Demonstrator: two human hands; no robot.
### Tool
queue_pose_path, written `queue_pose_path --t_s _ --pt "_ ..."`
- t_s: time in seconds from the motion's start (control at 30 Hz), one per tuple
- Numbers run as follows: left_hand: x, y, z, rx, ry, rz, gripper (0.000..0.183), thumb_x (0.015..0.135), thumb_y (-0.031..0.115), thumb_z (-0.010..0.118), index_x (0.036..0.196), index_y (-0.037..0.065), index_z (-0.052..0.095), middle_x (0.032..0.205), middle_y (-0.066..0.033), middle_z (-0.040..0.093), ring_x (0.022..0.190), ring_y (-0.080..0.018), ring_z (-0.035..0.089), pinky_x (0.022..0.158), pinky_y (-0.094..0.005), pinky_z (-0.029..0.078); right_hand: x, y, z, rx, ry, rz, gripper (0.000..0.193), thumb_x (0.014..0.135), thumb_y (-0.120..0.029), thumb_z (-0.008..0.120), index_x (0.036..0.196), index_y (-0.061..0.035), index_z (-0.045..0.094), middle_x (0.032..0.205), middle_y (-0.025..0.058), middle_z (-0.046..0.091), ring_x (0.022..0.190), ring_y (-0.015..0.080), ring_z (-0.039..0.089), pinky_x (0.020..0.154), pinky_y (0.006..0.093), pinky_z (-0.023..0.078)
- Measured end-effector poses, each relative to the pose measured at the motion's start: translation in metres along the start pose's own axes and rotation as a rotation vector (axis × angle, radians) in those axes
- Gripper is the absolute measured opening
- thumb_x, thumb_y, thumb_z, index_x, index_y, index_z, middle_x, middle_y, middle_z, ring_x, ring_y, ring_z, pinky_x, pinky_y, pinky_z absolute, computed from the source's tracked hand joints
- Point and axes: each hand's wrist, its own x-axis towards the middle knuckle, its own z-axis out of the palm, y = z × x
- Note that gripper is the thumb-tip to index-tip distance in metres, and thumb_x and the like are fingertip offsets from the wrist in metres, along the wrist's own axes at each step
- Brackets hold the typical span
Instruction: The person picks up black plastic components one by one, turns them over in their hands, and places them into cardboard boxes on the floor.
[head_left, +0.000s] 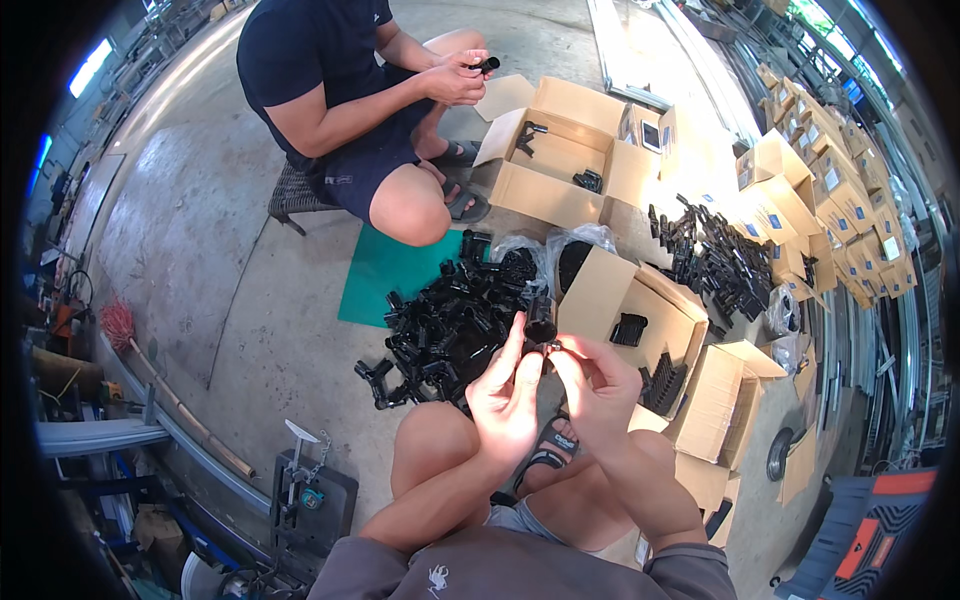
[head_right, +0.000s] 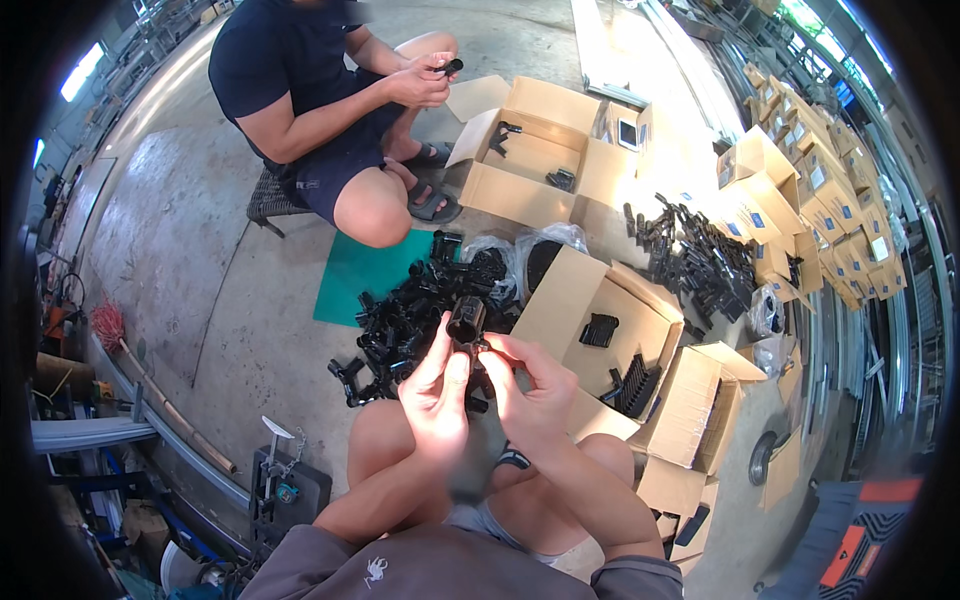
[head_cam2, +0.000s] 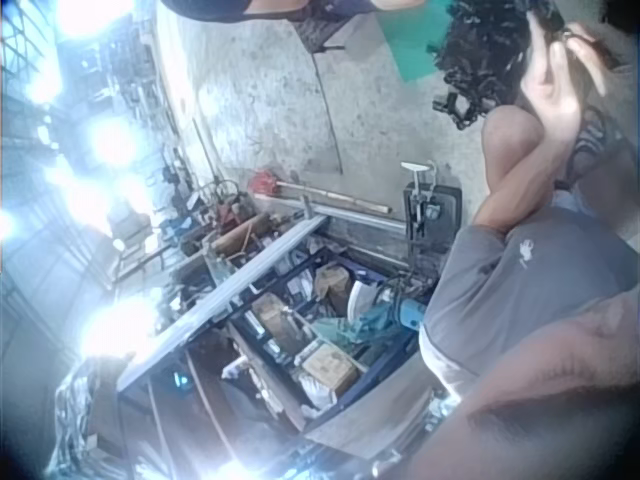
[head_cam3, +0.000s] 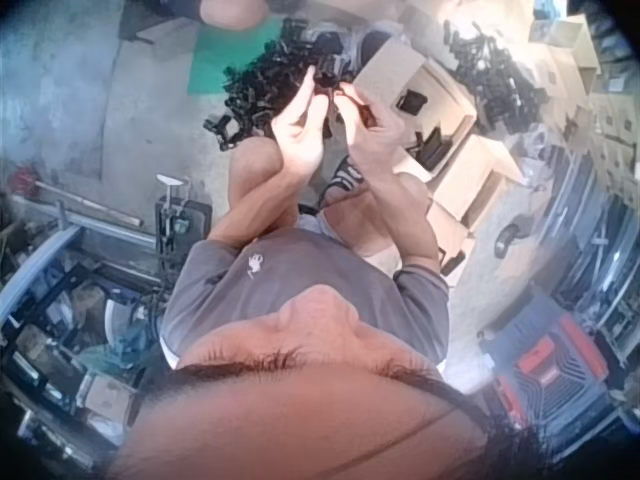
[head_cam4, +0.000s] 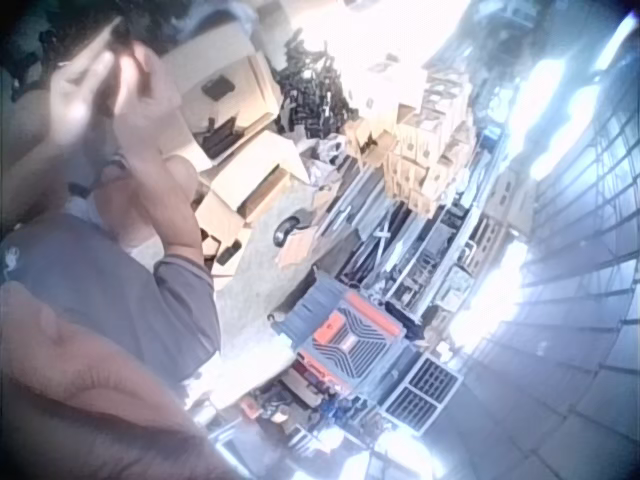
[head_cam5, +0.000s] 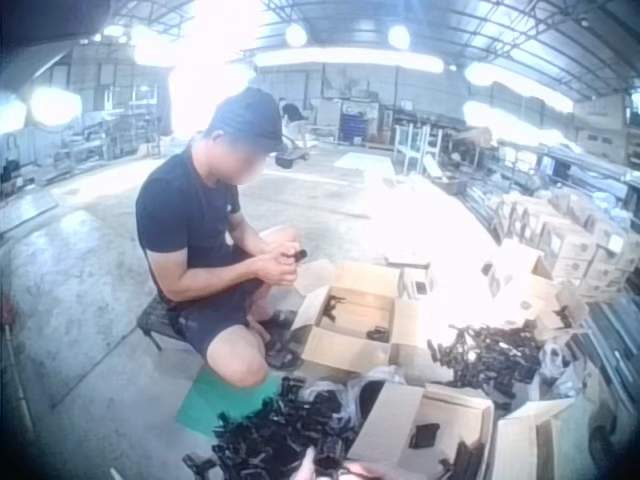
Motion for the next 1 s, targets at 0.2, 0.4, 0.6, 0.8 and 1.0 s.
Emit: queue_pose_path --t_s 0.2,0.4,0.6,0.8,1.0 --pt "-0.001 -0.003 -0.004 0.013 0.005 0.012 0.044 0.097 0.001 0.061 0.139 -0.001 0.053 0.114 -0.0046 0.067 0.096 -0.0061 0.057 0.089 -0.0203 0.045 0.008 -0.011 -0.002 -0.401 -0.110 -0.147 0.010 0.087 -0.006 0.070 0.095 -0.0005 0.068 0.083 0.0096 0.066 0.071 0.0164 0.064 0.066 0.0284 0.051" --pt "0.000 -0.001 -0.002 0.028 -0.012 0.030 0.044 0.097 0.001 0.061 0.140 -0.001 0.052 0.114 -0.0050 0.068 0.097 -0.0062 0.056 0.089 -0.0201 0.045 0.004 0.001 -0.001 -0.379 -0.038 -0.272 0.017 0.085 -0.008 0.071 0.100 -0.0020 0.065 0.083 0.0101 0.063 0.071 0.0224 0.062 0.064 0.0332 0.050" --pt "-0.001 0.003 -0.005 0.013 -0.024 0.027 0.043 0.097 0.001 0.061 0.140 -0.001 0.052 0.115 -0.0054 0.068 0.097 -0.0061 0.056 0.089 -0.0204 0.045 0.011 -0.005 -0.006 -0.518 -0.152 -0.338 0.018 0.084 -0.009 0.071 0.099 -0.0021 0.063 0.081 0.0109 0.060 0.071 0.0269 0.060 0.062 0.0377 0.049" --pt "-0.002 0.003 -0.006 0.032 -0.051 0.038 0.042 0.097 0.000 0.060 0.138 -0.002 0.053 0.123 -0.0081 0.066 0.100 -0.0066 0.056 0.091 -0.0210 0.045 0.011 -0.002 -0.008 -0.584 -0.138 -0.424 0.016 0.083 -0.009 0.071 0.094 -0.0022 0.062 0.079 0.0114 0.059 0.070 0.0277 0.060 0.061 0.0385 0.048" --pt "-0.002 0.001 -0.005 0.020 -0.065 0.029 0.041 0.097 0.000 0.060 0.138 -0.003 0.053 0.126 -0.0101 0.065 0.104 -0.0086 0.058 0.095 -0.0226 0.045 0.009 -0.008 -0.006 -0.513 -0.115 -0.326 0.010 0.085 -0.011 0.068 0.087 -0.0027 0.062 0.076 0.0122 0.058 0.067 0.0294 0.059 0.059 0.0401 0.046"
